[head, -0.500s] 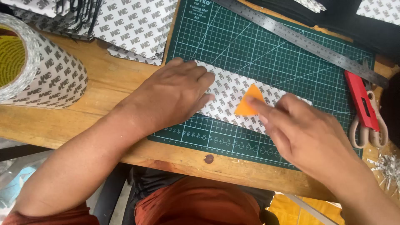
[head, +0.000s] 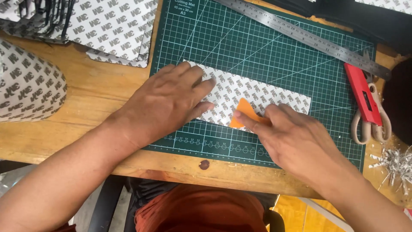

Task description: The person smooths a piece of patterned fabric with an orange plastic scraper, then places a black fabric piece on a green cutting mat. They measure and cut the black fabric using a metal ruler and a red utility knife, then trim the edges with scissors.

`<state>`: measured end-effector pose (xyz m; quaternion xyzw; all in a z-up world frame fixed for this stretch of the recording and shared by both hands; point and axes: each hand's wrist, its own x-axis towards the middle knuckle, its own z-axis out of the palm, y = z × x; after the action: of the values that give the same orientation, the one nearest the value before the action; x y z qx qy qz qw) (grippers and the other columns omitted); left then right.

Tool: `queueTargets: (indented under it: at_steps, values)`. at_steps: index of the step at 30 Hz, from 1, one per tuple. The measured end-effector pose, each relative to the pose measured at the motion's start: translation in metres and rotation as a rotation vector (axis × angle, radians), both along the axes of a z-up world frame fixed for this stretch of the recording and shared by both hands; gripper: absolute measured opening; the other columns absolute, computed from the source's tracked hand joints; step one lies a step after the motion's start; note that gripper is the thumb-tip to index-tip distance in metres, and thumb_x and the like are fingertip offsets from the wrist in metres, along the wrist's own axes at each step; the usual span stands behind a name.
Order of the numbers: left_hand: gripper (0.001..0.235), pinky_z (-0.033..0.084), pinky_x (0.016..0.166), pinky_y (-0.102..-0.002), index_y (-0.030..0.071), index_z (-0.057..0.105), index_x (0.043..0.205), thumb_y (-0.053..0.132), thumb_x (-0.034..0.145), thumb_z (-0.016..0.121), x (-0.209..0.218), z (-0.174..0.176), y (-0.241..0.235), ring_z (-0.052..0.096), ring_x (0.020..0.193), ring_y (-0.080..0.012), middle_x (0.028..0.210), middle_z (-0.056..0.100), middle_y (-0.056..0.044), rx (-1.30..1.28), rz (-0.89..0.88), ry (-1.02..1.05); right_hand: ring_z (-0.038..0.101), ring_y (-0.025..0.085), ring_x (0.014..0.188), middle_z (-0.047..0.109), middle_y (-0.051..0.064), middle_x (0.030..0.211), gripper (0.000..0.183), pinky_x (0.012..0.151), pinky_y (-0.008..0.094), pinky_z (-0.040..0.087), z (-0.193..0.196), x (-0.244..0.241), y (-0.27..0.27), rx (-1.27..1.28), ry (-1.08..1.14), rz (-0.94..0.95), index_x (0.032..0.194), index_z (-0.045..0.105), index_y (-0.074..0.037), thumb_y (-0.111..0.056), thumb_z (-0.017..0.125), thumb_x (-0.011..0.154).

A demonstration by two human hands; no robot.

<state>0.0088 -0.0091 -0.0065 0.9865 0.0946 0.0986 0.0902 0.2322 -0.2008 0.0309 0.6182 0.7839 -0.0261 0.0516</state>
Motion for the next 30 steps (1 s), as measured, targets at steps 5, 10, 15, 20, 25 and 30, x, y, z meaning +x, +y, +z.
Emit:
queueTargets:
  at_steps: [5, 10, 15, 20, 25, 30]
  values:
    - [0.045, 0.048, 0.089, -0.044, 0.008, 0.063, 0.134, 0.043, 0.105, 0.058, -0.002, -0.004, 0.001, 0.058, 0.104, -0.0303, 0.111, 0.061, -0.01, 0.052, 0.014, -0.045, 0.057, 0.022, 0.066, 0.054, 0.002, 0.085, 0.068, 0.045, 0.041, 0.055, 0.001, 0.008, -0.016, -0.031, -0.079, -0.022, 0.154, 0.049, -0.035, -0.015, 0.065, 0.091]
    - [0.047, 0.048, 0.091, -0.045, 0.008, 0.063, 0.136, 0.044, 0.106, 0.055, -0.003, -0.001, 0.001, 0.058, 0.104, -0.0311, 0.11, 0.062, -0.011, 0.046, 0.01, -0.023, 0.053, 0.021, 0.065, 0.046, 0.001, 0.081, 0.072, 0.046, 0.039, 0.058, -0.003, 0.021, -0.037, -0.017, -0.105, -0.058, 0.157, 0.042, -0.038, -0.013, 0.064, 0.093]
    - [0.048, 0.049, 0.086, -0.043, 0.008, 0.065, 0.136, 0.044, 0.106, 0.057, -0.003, -0.002, 0.003, 0.059, 0.1, -0.0301, 0.107, 0.062, -0.01, 0.067, -0.005, -0.028, 0.054, 0.022, 0.074, 0.05, -0.002, 0.083, 0.066, 0.055, 0.043, 0.059, -0.005, 0.036, -0.055, -0.214, -0.106, -0.247, 0.156, 0.038, -0.052, -0.024, 0.053, 0.098]
    - [0.052, 0.048, 0.089, -0.045, 0.01, 0.064, 0.14, 0.046, 0.105, 0.056, -0.003, -0.005, 0.005, 0.059, 0.103, -0.031, 0.109, 0.062, -0.009, 0.051, 0.007, -0.002, 0.055, 0.015, 0.078, 0.051, -0.005, 0.084, 0.076, 0.056, 0.034, 0.059, -0.007, 0.044, -0.071, -0.231, -0.156, -0.315, 0.159, 0.029, -0.056, -0.019, 0.053, 0.096]
    - [0.055, 0.047, 0.096, -0.048, 0.01, 0.06, 0.146, 0.047, 0.105, 0.051, -0.003, -0.002, 0.006, 0.059, 0.109, -0.0334, 0.114, 0.061, -0.01, -0.02, 0.018, 0.074, 0.055, 0.014, 0.082, 0.051, -0.008, 0.086, 0.083, 0.065, 0.03, 0.058, -0.007, 0.052, -0.085, -0.317, -0.226, -0.368, 0.161, 0.015, -0.061, -0.02, 0.05, 0.097]
    - [0.053, 0.047, 0.094, -0.046, 0.011, 0.062, 0.144, 0.046, 0.105, 0.053, -0.004, -0.005, 0.008, 0.058, 0.107, -0.0321, 0.113, 0.062, -0.01, 0.02, 0.001, 0.053, 0.056, 0.017, 0.08, 0.053, -0.006, 0.089, 0.079, 0.062, 0.035, 0.059, -0.007, 0.057, -0.102, -0.211, -0.182, -0.371, 0.161, 0.024, -0.056, -0.016, 0.05, 0.098]
